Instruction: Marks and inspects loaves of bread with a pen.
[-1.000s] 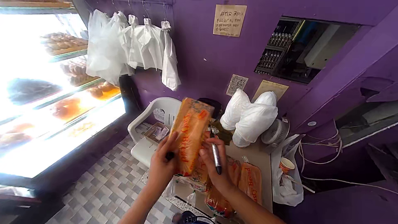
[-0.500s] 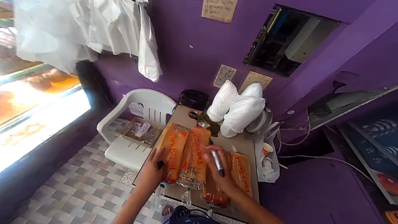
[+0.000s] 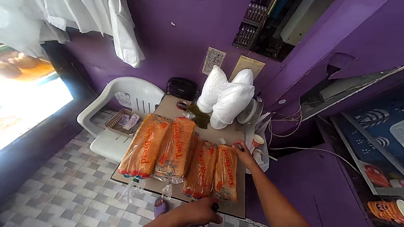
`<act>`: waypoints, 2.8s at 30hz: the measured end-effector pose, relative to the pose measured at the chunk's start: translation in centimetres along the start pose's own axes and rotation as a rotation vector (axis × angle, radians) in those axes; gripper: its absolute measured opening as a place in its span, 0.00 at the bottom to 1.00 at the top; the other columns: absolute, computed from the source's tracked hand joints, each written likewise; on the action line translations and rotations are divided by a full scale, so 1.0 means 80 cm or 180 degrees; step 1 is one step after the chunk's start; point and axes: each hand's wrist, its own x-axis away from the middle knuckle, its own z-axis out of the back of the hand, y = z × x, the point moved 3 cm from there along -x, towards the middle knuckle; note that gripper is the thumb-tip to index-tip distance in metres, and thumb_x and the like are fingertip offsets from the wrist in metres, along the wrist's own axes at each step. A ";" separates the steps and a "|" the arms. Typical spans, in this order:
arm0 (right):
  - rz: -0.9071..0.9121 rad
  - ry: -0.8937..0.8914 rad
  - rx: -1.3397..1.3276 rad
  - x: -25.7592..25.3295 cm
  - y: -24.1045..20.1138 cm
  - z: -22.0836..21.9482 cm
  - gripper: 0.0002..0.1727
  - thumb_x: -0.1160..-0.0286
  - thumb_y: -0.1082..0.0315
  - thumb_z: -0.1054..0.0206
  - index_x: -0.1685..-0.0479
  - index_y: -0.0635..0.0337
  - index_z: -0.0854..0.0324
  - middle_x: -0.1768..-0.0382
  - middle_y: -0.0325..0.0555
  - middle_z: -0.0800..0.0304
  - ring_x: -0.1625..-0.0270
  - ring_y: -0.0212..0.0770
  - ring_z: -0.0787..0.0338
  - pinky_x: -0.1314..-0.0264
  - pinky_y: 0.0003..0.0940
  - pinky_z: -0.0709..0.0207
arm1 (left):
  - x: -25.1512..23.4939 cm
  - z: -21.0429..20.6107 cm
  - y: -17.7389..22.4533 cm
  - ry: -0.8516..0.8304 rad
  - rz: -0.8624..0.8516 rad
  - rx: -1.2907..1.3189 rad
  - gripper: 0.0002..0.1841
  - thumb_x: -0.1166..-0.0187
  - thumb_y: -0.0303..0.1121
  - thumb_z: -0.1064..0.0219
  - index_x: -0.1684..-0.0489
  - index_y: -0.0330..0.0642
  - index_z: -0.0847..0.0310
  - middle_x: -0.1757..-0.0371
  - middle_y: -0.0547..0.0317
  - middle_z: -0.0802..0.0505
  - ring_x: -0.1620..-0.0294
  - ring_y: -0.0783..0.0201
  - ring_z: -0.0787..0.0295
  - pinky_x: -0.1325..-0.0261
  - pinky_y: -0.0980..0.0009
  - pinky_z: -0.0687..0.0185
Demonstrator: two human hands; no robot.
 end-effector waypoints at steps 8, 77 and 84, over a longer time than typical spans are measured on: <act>0.0401 0.0054 -0.0117 0.039 0.052 0.018 0.24 0.20 0.66 0.32 0.27 0.63 0.29 0.32 0.60 0.20 0.31 0.52 0.19 0.30 0.53 0.24 | -0.084 -0.028 -0.029 0.1294 0.0605 0.3415 0.04 0.14 0.27 0.43 0.51 0.38 0.25 0.67 0.57 0.18 0.67 0.65 0.19 0.56 0.69 0.17; 0.2012 0.0033 -0.1024 0.210 -0.106 0.019 0.04 0.22 0.67 0.37 0.64 0.54 0.19 0.76 0.29 0.15 0.74 0.22 0.16 0.67 0.19 0.19 | 0.003 -0.017 0.033 0.2674 -0.1193 -0.0424 0.15 0.13 0.39 0.40 0.53 0.33 0.18 0.65 0.57 0.13 0.65 0.70 0.15 0.53 0.70 0.17; 0.2173 0.0078 -0.0490 0.212 -0.106 0.017 0.08 0.23 0.64 0.37 0.65 0.58 0.18 0.78 0.31 0.18 0.77 0.21 0.20 0.71 0.18 0.24 | 0.002 -0.020 0.033 0.2683 -0.1213 -0.0397 0.15 0.12 0.39 0.41 0.53 0.33 0.19 0.65 0.58 0.13 0.66 0.70 0.15 0.54 0.71 0.18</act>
